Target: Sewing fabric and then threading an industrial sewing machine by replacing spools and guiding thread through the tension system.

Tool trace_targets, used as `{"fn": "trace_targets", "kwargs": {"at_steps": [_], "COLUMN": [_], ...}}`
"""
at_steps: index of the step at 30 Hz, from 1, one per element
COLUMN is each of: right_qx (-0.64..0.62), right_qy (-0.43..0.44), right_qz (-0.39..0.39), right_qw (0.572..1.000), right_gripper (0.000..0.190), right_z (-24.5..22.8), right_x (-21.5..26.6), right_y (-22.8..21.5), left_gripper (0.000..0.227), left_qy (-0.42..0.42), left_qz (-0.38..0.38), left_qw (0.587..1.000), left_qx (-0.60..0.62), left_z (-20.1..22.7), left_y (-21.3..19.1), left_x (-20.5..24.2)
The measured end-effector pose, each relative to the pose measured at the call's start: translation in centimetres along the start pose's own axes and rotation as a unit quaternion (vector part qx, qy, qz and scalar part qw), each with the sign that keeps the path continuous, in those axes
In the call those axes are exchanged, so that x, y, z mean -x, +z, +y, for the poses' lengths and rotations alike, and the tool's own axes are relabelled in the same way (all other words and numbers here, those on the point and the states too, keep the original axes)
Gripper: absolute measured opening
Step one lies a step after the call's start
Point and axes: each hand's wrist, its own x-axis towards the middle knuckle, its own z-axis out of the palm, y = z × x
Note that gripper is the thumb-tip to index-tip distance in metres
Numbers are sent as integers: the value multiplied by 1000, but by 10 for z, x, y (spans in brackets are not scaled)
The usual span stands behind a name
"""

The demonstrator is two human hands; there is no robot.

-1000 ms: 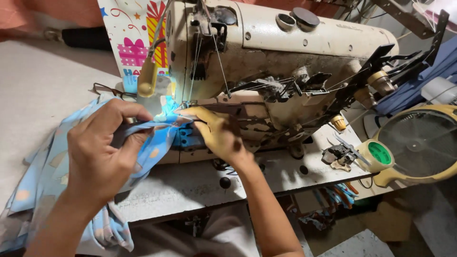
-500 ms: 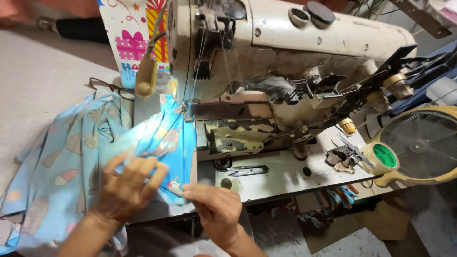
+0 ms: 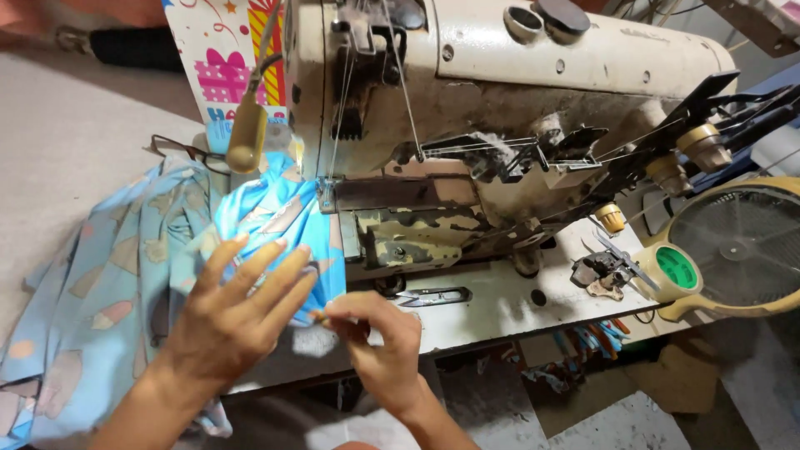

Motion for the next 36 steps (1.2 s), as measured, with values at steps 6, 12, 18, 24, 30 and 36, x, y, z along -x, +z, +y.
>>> {"fn": "trace_targets", "kwargs": {"at_steps": [6, 12, 18, 24, 30, 36], "right_qx": [-13, -7, -15, 77, 176, 243], "right_qy": [19, 43, 118, -41, -133, -210], "right_qz": [26, 31, 17, -47, 21, -58], "right_qw": [999, 999, 993, 995, 975, 945], "right_gripper": [23, 18, 14, 27, 17, 34], "right_z": [12, 49, 37, 45, 51, 62], "right_x": [3, -17, -28, -18, -14, 5], "right_y": [5, 14, 13, 5, 13, -17], "left_gripper": [49, 81, 98, 27, 35, 42], "left_qy": [-86, -162, -153, -121, -314, -277], "left_qz": [-69, -137, -158, -43, -65, -139], "left_qw": [990, 967, 972, 974, 945, 951], "left_qx": [85, 144, 78, 185, 58, 18], "left_z": [-12, -43, -53, -15, -33, -63], "left_y": [13, 37, 55, 7, 57, 107], "left_x": [4, -11, 0, -26, -23, -44]}}
